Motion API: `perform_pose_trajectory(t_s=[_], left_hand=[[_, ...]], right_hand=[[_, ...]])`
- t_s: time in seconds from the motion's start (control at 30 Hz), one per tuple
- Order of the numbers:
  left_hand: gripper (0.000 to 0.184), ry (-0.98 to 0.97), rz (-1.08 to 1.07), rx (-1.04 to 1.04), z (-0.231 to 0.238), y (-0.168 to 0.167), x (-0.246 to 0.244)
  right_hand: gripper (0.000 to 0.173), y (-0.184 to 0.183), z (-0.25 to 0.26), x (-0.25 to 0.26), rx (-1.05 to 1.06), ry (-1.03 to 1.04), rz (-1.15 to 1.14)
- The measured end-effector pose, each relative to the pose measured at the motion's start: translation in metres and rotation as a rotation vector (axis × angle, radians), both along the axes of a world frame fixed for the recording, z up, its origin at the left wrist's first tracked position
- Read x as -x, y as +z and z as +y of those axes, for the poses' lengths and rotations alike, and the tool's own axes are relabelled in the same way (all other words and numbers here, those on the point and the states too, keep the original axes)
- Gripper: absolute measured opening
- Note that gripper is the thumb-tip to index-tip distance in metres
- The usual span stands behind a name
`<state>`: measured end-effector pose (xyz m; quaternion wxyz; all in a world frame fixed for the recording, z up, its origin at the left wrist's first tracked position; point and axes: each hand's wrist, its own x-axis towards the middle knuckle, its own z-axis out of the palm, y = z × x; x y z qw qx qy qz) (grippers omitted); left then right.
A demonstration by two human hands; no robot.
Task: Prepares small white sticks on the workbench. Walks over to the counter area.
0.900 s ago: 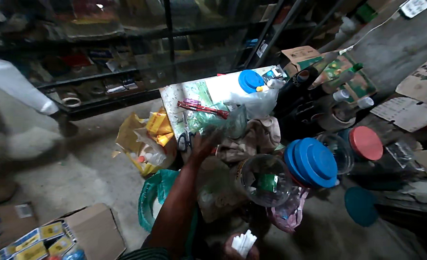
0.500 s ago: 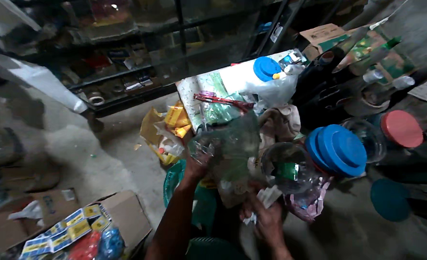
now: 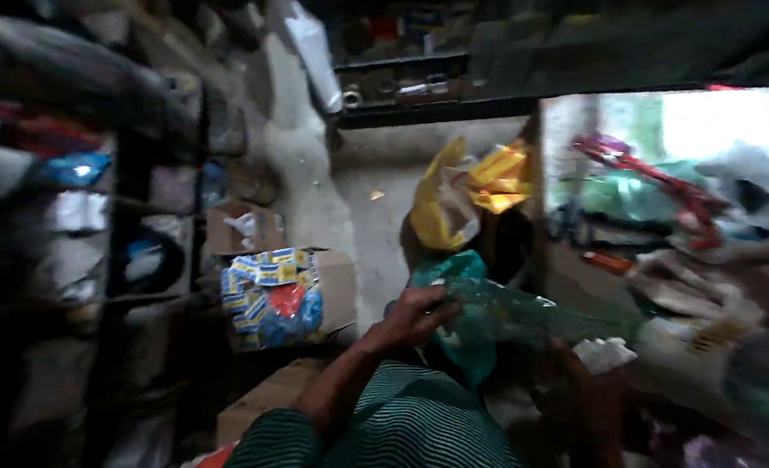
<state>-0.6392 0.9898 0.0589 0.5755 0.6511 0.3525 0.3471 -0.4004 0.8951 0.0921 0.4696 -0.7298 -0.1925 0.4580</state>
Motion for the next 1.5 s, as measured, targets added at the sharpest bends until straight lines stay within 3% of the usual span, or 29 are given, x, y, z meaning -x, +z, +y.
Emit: perform_pose_trajectory(t_s=[0.27, 0.4, 0.5, 0.6, 0.73, 0.83, 0.97, 1.03, 1.13, 1.2, 1.27, 1.37, 1.43, 1.5], left_hand=[[0.041, 0.209, -0.023, 0.190, -0.001, -0.009, 0.094], [0.037, 0.193, -0.220, 0.398, -0.004, -0.018, 0.077], [0.059, -0.037, -0.204, 0.267, -0.008, -0.020, 0.047], [0.028, -0.280, -0.071, 0.146, -0.021, -0.011, -0.002], [0.025, -0.448, 0.018, -0.065, -0.058, -0.010, -0.094], [0.027, -0.447, 0.095, -0.410, -0.105, -0.010, -0.180], [0.017, -0.399, -0.012, -0.760, -0.172, -0.031, -0.322], [0.025, -0.542, -0.076, -0.702, -0.191, -0.049, -0.387], [0.045, -0.693, 0.182, -0.616, -0.215, -0.088, -0.473], [0.036, -0.750, 0.389, -0.526, -0.221, -0.112, -0.515], [0.029, -0.991, 0.668, -0.304, -0.213, -0.114, -0.538], [0.036, -1.135, 0.804, -0.043, -0.211, -0.107, -0.553], [0.036, -1.111, 0.766, -0.025, -0.220, -0.106, -0.556], [0.032, -1.068, 0.672, -0.150, -0.231, -0.114, -0.558]], right_hand=[[0.029, -0.013, 0.014, 0.086, 0.090, 0.093, 0.042], [0.039, -0.004, -0.006, 0.083, 0.265, 0.040, 0.047], [0.032, 0.003, -0.038, 0.059, 0.279, -0.090, 0.083], [0.015, 0.000, -0.089, 0.034, 0.149, -0.295, 0.138], [0.013, -0.016, -0.172, -0.007, 0.004, -0.562, 0.093], [0.016, -0.035, -0.233, -0.044, 0.136, -0.685, -0.011], [0.025, -0.053, -0.300, -0.089, 0.463, -0.680, -0.149], [0.030, -0.055, -0.317, -0.110, 0.593, -0.657, -0.098], [0.027, -0.068, -0.342, -0.134, 0.613, -0.648, -0.048], [0.038, -0.069, -0.347, -0.145, 0.708, -0.582, -0.100], [0.047, -0.071, -0.349, -0.154, 0.756, -0.545, -0.120], [0.043, -0.093, -0.367, -0.157, 0.631, -0.561, -0.079], [0.039, -0.089, -0.361, -0.161, 0.575, -0.559, -0.006], [0.039, -0.076, -0.344, -0.165, 0.549, -0.558, 0.024]])
